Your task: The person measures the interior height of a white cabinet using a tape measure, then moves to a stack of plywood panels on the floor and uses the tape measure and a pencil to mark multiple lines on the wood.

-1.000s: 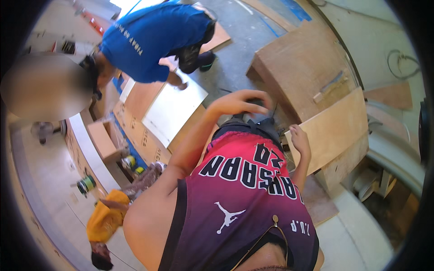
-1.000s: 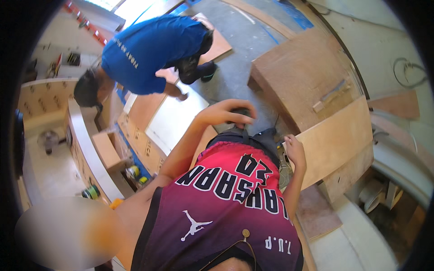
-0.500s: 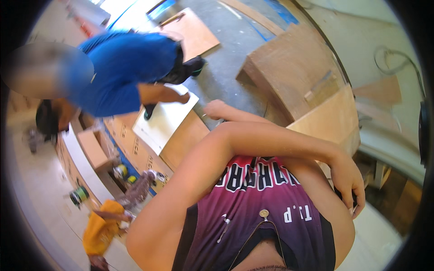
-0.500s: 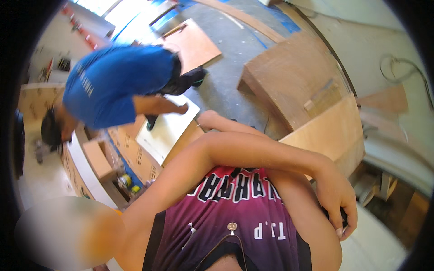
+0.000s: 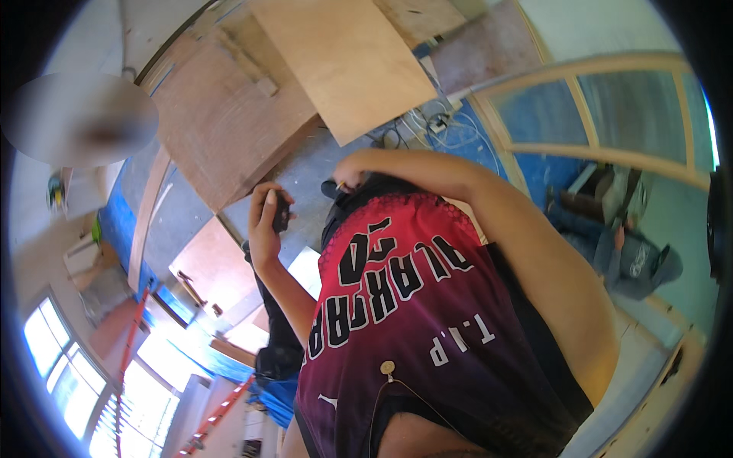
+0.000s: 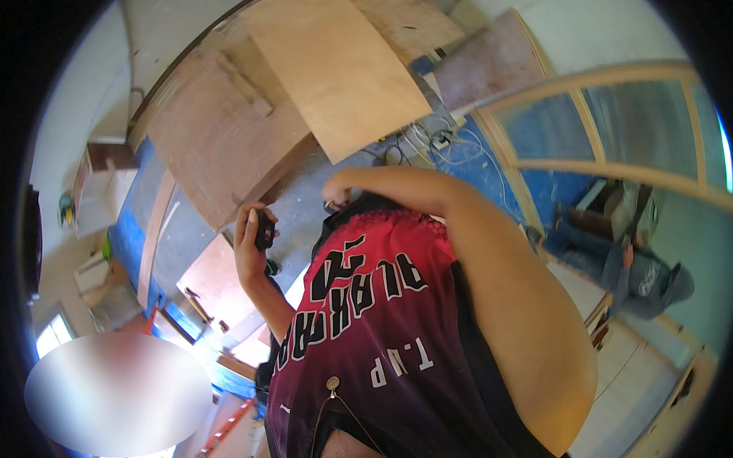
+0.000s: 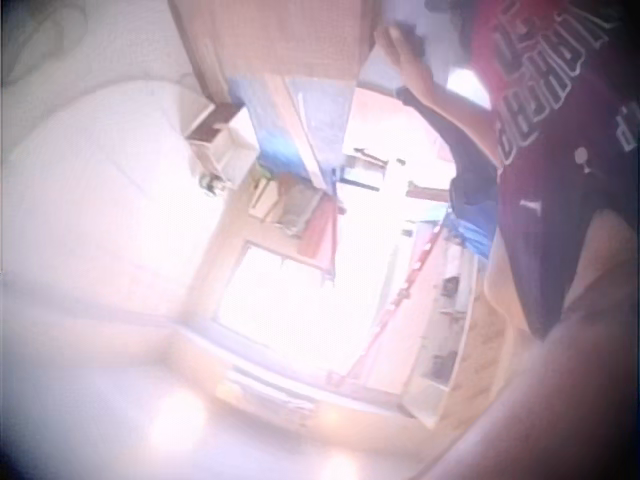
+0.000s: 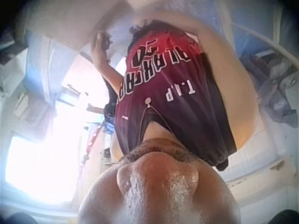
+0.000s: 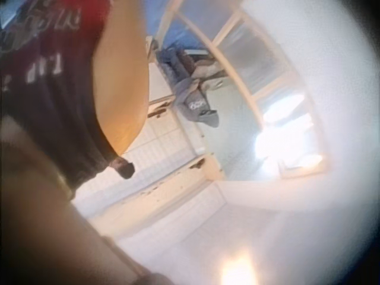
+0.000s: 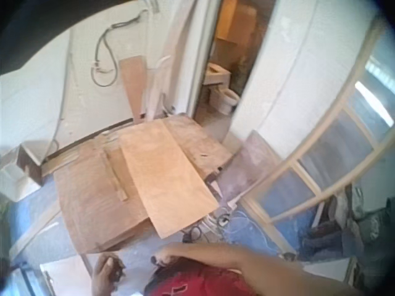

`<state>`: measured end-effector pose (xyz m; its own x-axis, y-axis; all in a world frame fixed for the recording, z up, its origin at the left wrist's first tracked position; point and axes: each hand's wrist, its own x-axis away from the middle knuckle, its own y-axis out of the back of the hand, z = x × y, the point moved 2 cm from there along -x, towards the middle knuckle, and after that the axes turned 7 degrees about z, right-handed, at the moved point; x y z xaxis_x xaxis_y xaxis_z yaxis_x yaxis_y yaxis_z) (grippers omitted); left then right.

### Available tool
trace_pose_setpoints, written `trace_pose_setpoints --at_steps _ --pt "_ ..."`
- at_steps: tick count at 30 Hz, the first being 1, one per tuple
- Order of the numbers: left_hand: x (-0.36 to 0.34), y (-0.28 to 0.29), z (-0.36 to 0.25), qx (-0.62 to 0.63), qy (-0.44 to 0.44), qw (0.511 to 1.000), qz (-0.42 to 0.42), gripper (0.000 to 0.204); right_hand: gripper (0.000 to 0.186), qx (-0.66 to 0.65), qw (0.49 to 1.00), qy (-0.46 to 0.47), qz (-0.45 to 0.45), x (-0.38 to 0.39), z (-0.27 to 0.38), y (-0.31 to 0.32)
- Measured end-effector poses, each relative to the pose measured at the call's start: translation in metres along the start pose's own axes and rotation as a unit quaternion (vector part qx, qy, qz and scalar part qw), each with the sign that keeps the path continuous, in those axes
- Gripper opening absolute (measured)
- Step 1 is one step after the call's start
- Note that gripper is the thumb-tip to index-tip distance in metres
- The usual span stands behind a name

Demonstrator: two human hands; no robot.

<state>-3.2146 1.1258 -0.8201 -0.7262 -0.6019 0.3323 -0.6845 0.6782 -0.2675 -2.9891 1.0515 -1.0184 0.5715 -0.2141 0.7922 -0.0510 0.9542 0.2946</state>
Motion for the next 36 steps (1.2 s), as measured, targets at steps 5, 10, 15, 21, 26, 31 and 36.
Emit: trace_pose_setpoints --at_steps 5,10,15,21,26,31,36 --pt "-0.007 0.019 0.051 0.014 0.13 0.988 -0.077 0.029 0.05 -0.248 0.96 0.087 -0.099 0.007 -0.092 -0.119" --pt "-0.009 0.017 0.051 0.053 0.145 0.984 -0.084 0.027 0.049 -0.393 0.9 0.185 -0.049 0.0 -0.089 -0.122" --pt "-0.007 -0.017 0.057 0.046 0.179 0.973 -0.137 0.027 0.026 -0.196 0.951 0.209 -0.117 0.028 -0.066 -0.094" --pt "-0.01 -0.069 0.072 0.047 0.208 0.967 -0.142 0.031 0.021 -0.198 0.947 0.207 -0.149 0.034 -0.095 -0.118" --pt "-0.008 -0.098 0.078 0.04 0.252 0.951 -0.172 0.03 0.024 -0.258 0.939 0.213 -0.087 0.035 -0.126 -0.138" --pt "-0.034 -0.127 0.092 -0.099 0.227 0.964 -0.093 0.03 0.03 -0.218 0.947 0.21 -0.11 0.058 -0.122 -0.145" --pt "-0.078 -0.175 0.093 -0.086 0.222 0.971 -0.026 0.032 0.025 -0.243 0.93 0.179 -0.21 0.073 -0.141 -0.161"
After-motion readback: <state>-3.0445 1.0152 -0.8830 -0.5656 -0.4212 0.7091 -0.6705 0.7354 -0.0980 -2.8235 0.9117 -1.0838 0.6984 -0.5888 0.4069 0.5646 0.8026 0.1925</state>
